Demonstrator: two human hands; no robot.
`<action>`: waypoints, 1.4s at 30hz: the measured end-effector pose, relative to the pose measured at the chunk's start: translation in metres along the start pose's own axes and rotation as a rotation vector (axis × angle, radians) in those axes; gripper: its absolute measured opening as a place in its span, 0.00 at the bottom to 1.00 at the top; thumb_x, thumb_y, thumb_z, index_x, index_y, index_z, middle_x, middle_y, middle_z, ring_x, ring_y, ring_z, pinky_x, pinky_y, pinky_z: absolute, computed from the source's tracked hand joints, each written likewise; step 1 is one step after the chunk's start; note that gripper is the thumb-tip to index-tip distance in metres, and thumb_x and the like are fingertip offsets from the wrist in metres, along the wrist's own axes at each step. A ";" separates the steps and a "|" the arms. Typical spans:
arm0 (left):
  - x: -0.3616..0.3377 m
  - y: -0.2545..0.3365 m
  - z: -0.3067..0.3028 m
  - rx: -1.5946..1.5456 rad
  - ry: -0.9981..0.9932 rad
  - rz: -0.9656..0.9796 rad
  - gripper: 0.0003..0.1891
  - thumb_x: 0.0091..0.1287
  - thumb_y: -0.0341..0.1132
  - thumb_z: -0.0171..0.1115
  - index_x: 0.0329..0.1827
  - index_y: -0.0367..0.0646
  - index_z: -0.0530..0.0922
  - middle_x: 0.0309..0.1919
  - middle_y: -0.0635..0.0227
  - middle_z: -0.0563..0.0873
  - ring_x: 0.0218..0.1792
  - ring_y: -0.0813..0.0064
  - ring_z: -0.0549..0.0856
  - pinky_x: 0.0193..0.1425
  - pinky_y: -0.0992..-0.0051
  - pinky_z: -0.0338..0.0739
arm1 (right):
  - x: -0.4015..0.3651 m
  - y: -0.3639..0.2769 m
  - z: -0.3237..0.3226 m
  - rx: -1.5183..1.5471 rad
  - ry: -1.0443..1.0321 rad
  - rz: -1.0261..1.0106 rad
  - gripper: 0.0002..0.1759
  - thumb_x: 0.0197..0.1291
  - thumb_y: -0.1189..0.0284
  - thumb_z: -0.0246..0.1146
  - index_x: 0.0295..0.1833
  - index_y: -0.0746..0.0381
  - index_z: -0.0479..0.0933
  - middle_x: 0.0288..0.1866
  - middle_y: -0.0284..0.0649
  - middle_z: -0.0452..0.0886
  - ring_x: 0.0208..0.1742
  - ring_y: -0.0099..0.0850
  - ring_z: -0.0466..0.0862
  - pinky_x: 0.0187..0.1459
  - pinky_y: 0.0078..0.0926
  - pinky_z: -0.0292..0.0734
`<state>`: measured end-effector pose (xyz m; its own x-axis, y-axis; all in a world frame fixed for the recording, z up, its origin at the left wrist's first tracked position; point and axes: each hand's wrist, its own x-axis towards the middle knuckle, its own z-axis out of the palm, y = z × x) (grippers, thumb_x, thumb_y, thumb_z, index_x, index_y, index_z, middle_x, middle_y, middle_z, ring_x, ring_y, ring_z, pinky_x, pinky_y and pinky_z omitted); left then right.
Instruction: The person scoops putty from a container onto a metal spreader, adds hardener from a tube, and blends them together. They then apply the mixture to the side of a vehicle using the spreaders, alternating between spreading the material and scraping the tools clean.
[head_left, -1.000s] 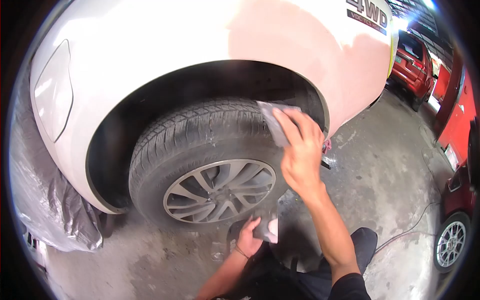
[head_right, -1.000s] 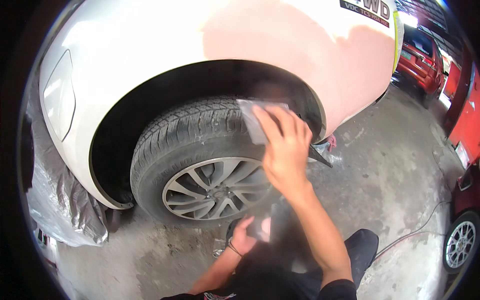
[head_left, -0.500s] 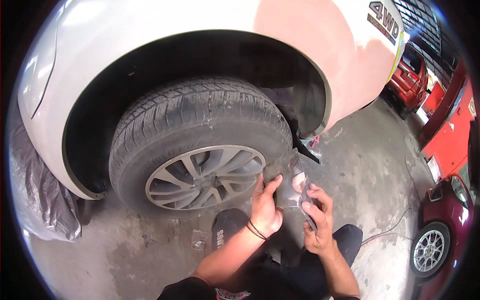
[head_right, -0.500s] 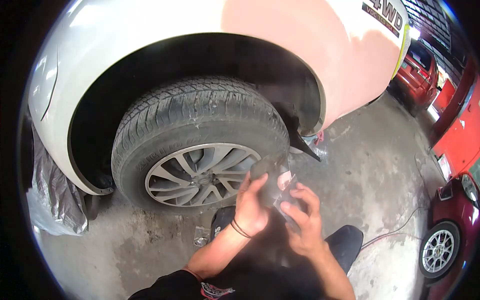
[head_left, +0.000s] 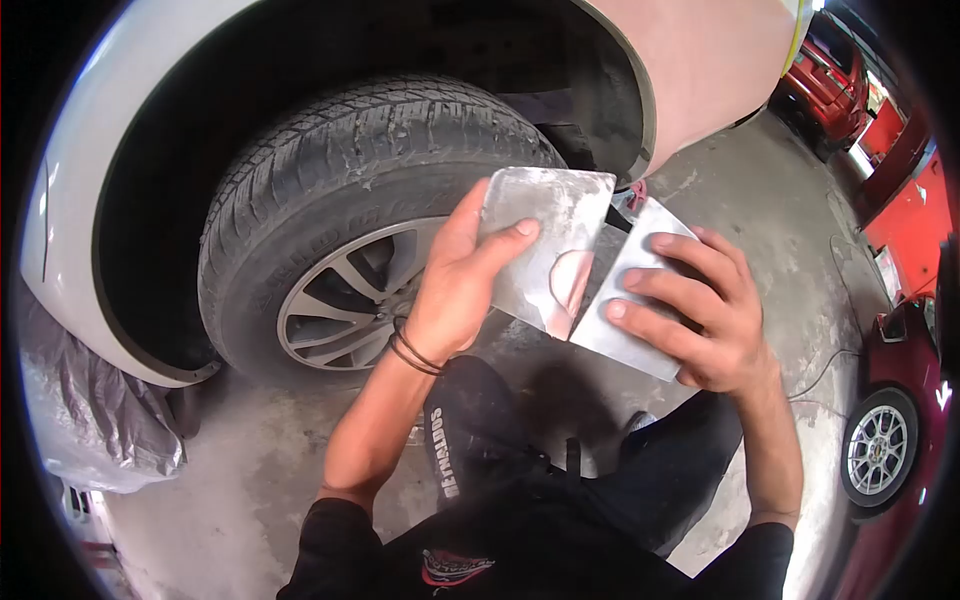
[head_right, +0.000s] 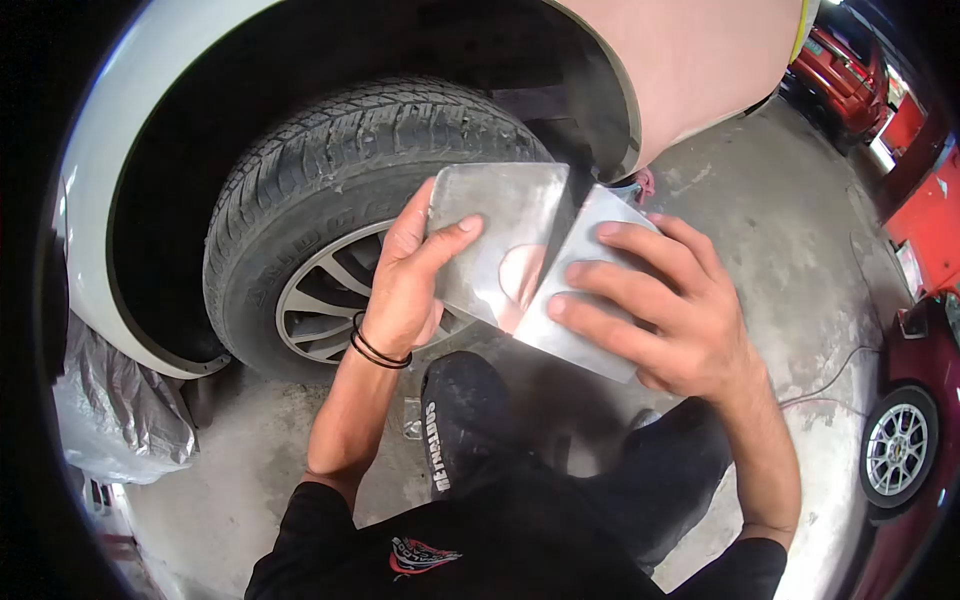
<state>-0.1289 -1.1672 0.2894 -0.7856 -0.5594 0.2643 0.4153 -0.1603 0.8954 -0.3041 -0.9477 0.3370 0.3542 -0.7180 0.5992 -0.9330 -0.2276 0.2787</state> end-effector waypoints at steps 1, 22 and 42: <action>0.001 0.003 0.000 0.061 -0.020 0.001 0.20 0.81 0.30 0.66 0.73 0.36 0.79 0.63 0.64 0.89 0.64 0.75 0.85 0.73 0.71 0.77 | 0.005 0.002 0.001 0.012 0.000 -0.048 0.24 0.55 0.59 0.65 0.57 0.46 0.94 0.62 0.32 0.91 0.69 0.44 0.87 0.70 0.54 0.80; -0.190 -0.235 -0.098 -0.478 0.380 -0.936 0.24 0.80 0.32 0.69 0.78 0.46 0.78 0.68 0.61 0.89 0.66 0.60 0.90 0.75 0.57 0.83 | 0.119 0.188 0.006 0.254 0.859 0.473 0.23 0.78 0.76 0.58 0.74 0.55 0.84 0.67 0.44 0.89 0.67 0.47 0.86 0.70 0.47 0.80; -0.185 -0.265 -0.106 -0.485 0.281 -0.886 0.25 0.81 0.36 0.68 0.80 0.48 0.77 0.68 0.64 0.89 0.67 0.61 0.89 0.72 0.52 0.84 | 0.143 0.189 0.009 0.127 0.715 0.564 0.27 0.75 0.79 0.56 0.74 0.49 0.84 0.73 0.45 0.84 0.70 0.53 0.82 0.74 0.51 0.78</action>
<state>-0.0451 -1.1071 -0.0349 -0.7897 -0.2415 -0.5639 -0.0682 -0.8790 0.4719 -0.4310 -1.0991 0.4685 -0.2403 -0.1763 0.9545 -0.9645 -0.0678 -0.2554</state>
